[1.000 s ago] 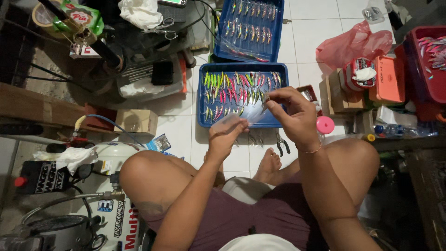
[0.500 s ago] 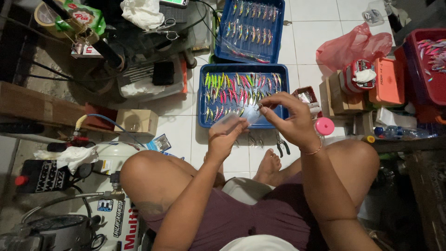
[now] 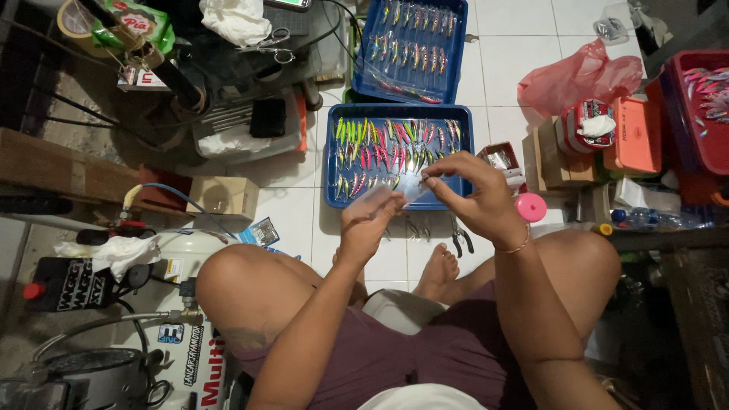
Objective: The person picks up individual fishing lures from a tray and places them into a small plastic bag.
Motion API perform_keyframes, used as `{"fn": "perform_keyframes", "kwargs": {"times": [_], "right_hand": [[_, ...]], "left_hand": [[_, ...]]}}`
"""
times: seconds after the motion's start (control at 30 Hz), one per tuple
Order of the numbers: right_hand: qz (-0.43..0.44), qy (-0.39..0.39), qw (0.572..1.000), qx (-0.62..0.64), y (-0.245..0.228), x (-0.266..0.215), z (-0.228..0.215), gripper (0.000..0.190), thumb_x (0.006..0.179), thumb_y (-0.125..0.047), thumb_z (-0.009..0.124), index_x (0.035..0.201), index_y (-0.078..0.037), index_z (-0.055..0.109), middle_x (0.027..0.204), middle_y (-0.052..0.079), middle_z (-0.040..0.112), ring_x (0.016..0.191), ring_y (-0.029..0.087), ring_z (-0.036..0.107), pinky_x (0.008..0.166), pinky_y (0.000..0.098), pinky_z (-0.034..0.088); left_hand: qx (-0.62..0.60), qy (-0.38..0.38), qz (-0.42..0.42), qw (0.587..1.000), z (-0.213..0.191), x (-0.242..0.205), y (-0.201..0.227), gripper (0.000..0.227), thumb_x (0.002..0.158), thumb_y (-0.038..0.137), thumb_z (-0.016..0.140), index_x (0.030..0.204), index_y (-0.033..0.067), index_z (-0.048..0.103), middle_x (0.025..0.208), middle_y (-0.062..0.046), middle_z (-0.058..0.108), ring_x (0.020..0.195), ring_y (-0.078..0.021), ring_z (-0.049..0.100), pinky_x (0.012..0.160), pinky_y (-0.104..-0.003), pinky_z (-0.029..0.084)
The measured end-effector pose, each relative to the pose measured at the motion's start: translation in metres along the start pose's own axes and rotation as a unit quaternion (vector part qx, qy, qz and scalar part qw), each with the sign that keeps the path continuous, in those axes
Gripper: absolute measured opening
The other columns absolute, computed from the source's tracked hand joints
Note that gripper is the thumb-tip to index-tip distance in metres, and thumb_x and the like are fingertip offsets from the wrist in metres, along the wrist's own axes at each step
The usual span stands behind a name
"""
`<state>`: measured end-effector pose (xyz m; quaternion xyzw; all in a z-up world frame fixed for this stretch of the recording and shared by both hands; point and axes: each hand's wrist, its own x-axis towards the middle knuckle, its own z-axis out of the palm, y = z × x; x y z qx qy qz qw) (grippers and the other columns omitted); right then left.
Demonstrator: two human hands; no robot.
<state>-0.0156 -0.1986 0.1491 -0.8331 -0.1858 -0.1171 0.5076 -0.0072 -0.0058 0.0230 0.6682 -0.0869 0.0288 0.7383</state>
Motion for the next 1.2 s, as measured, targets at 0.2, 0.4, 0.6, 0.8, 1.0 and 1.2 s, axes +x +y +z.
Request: {"fn": "perform_keyframes", "kwargs": {"times": [0.2,0.4,0.6,0.8,1.0,1.2], "right_hand": [[0.035,-0.028,0.999,-0.016,-0.006,0.003,-0.002,0.017,0.097,-0.004,0.068,0.113,-0.004,0.075,0.102,0.019,0.072,0.098,0.034,0.07,0.089,0.0476,0.054],[0.077,-0.099,0.992,-0.026,-0.007,0.001,-0.001,0.018,0.088,-0.001,0.074,0.106,0.0,0.075,0.092,0.022,0.075,0.088,0.038,0.073,0.082,0.0505,0.057],[0.148,-0.157,0.976,-0.027,0.014,-0.001,-0.003,0.017,0.088,-0.002,0.075,0.104,-0.005,0.079,0.083,0.015,0.077,0.076,0.026,0.071,0.073,0.0396,0.055],[0.126,-0.186,0.974,-0.013,0.0,0.005,-0.006,0.024,0.088,0.0,0.071,0.112,-0.003,0.078,0.084,0.019,0.075,0.077,0.031,0.069,0.075,0.0433,0.054],[0.069,-0.225,0.972,0.01,0.024,0.0,0.003,0.04,0.091,0.004,0.056,0.126,-0.005,0.073,0.09,0.018,0.069,0.083,0.03,0.064,0.079,0.0427,0.053],[0.058,-0.015,0.99,0.127,0.05,-0.001,0.032,0.048,0.091,0.017,0.059,0.134,-0.002,0.066,0.101,0.016,0.07,0.097,0.03,0.073,0.088,0.0436,0.061]], "left_hand": [[-0.12,-0.005,-0.059,0.991,0.001,-0.001,0.019,0.011,0.096,0.005,0.072,0.1,-0.0051,0.076,0.096,-0.021,0.076,0.081,-0.0313,0.075,0.064,-0.046,0.07],[-0.207,0.009,-0.133,0.969,-0.001,-0.006,-0.01,0.016,0.095,0.005,0.075,0.094,-0.011,0.073,0.089,-0.024,0.075,0.071,-0.0361,0.075,0.056,-0.05,0.068],[-0.18,-0.002,-0.157,0.971,-0.006,-0.005,-0.018,0.019,0.093,0.006,0.077,0.098,-0.0119,0.073,0.087,-0.027,0.075,0.065,-0.0354,0.075,0.055,-0.046,0.069],[-0.204,-0.012,-0.175,0.963,-0.006,0.0,-0.027,0.022,0.093,0.01,0.078,0.097,-0.0108,0.072,0.082,-0.026,0.072,0.056,-0.033,0.073,0.05,-0.043,0.068],[-0.151,-0.071,-0.151,0.974,-0.003,0.001,-0.003,0.028,0.079,0.001,0.087,0.105,-0.0036,0.075,0.084,-0.019,0.076,0.061,-0.024,0.074,0.055,-0.032,0.066],[-0.113,0.053,-0.225,0.966,-0.014,-0.005,-0.027,0.025,0.101,0.018,0.066,0.11,-0.0041,0.071,0.093,-0.025,0.075,0.077,-0.0324,0.076,0.072,-0.035,0.062]]}}
